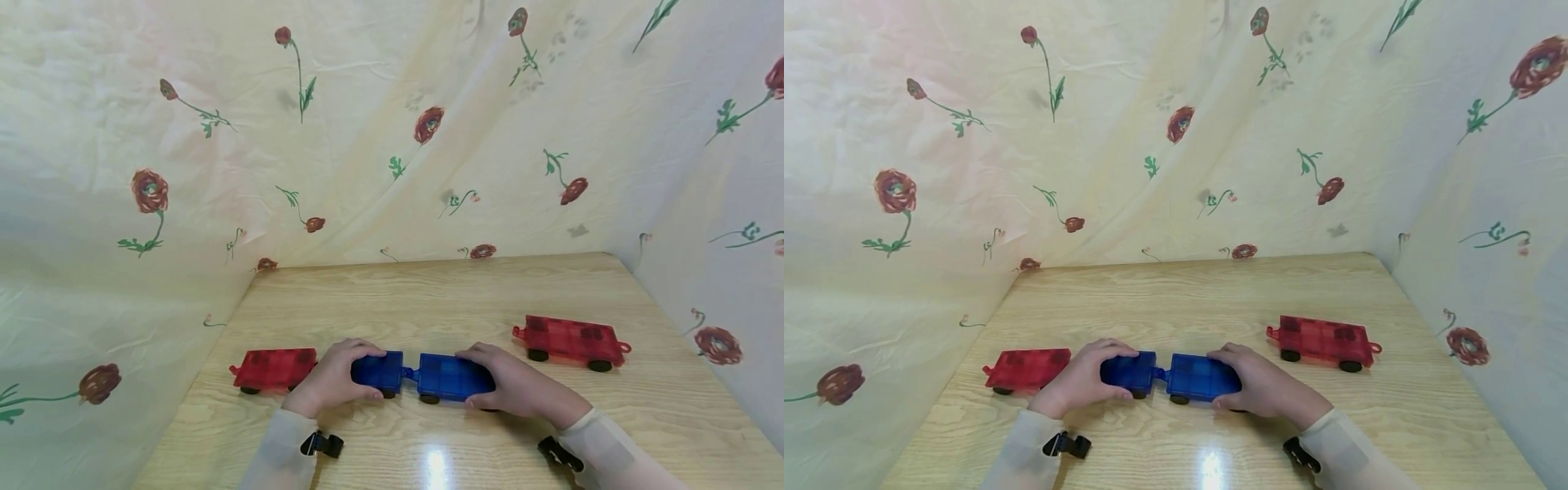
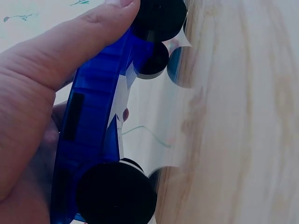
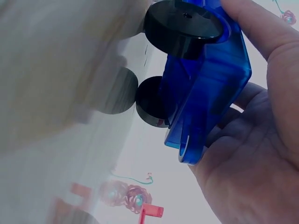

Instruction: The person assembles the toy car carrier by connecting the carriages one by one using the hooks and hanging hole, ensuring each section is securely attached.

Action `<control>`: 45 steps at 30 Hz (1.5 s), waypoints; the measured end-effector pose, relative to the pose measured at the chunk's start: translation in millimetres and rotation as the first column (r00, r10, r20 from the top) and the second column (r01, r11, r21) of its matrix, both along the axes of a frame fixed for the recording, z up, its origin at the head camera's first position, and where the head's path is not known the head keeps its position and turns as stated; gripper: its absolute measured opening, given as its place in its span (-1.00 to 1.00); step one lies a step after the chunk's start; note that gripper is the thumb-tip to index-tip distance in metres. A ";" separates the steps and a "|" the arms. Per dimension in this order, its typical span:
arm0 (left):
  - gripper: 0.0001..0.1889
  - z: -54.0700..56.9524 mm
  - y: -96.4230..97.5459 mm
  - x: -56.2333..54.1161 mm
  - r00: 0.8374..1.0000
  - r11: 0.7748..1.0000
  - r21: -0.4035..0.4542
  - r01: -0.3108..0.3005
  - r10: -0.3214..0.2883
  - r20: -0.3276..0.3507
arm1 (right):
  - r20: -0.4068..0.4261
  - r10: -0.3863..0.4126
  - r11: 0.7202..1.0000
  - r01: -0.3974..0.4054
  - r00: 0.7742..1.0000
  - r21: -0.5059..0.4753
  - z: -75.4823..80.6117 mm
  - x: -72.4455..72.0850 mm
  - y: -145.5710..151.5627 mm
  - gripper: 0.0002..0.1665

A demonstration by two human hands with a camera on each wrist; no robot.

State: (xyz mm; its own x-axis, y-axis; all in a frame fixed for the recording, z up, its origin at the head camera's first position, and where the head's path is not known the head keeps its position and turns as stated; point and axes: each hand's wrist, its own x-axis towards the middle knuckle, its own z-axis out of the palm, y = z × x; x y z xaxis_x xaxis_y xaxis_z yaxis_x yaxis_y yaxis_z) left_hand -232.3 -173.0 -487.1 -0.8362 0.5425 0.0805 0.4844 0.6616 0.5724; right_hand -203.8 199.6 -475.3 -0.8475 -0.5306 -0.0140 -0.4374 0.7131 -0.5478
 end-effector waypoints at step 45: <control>-0.20 6.3 -14.7 -1.8 1.000 0.999 -0.039 -0.022 0.022 0.022 | -0.112 -0.150 0.986 0.140 0.982 -0.092 21.4 0.8 45.8 -0.15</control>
State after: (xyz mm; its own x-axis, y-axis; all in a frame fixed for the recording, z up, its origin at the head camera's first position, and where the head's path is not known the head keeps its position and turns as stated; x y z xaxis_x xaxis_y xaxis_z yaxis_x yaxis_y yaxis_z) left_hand -234.1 -187.7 -480.7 -0.8493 0.5264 0.0404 0.4567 0.6941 0.5565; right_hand -203.0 245.4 -453.9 -0.9084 -0.3974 0.1298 -0.3981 0.7274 -0.5589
